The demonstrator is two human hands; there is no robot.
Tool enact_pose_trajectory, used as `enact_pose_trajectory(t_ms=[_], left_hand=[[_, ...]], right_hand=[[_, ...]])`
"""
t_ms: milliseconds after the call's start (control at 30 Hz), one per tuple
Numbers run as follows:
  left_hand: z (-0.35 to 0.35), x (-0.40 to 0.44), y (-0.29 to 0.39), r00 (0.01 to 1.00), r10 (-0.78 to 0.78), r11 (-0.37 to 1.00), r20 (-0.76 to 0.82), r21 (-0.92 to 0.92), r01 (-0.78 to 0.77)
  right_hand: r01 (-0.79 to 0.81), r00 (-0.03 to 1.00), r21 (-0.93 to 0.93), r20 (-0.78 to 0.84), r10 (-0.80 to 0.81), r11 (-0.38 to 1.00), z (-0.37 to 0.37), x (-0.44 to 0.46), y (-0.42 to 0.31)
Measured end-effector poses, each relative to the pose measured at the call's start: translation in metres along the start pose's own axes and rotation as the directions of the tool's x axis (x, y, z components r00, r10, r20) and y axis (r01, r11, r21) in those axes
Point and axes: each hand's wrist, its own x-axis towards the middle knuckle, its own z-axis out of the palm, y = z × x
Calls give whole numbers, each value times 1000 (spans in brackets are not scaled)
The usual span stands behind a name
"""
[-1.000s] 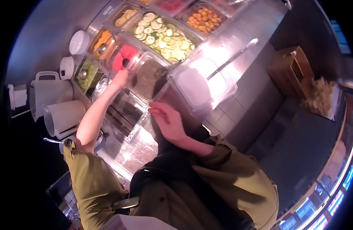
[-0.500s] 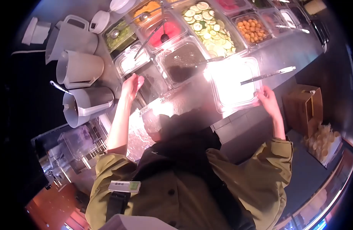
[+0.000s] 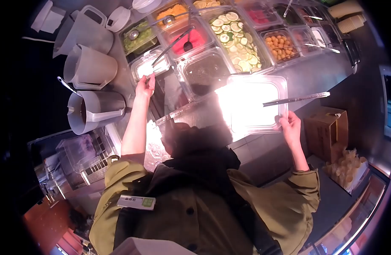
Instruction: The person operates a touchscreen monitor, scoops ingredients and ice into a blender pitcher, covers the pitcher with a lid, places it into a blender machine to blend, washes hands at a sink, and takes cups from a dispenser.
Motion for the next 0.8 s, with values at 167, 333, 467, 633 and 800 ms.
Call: enact_pose_trajectory(t_ms=[167,333,467,633,800], left_hand=[[6,-22,-23,966,227,963,-120,174,-205],[-69,19,-52,803,409,20,434,875,-483],[-95,20,-69,830,360,-96,426,902,-422],[-79,-34,-80,904,250,-508,347,842,-183],[-71,-65,-79,945,125,-697,303,704,-134]], right_hand=[[7,998,-1,68,-7,1000,23,-7,-61],[118,969,-92,228,-94,989,48,18,-109],[138,931,19,338,-137,990,95,40,-155],[197,862,86,459,-214,977,158,84,-188],[198,850,102,477,-222,975,222,127,-186]])
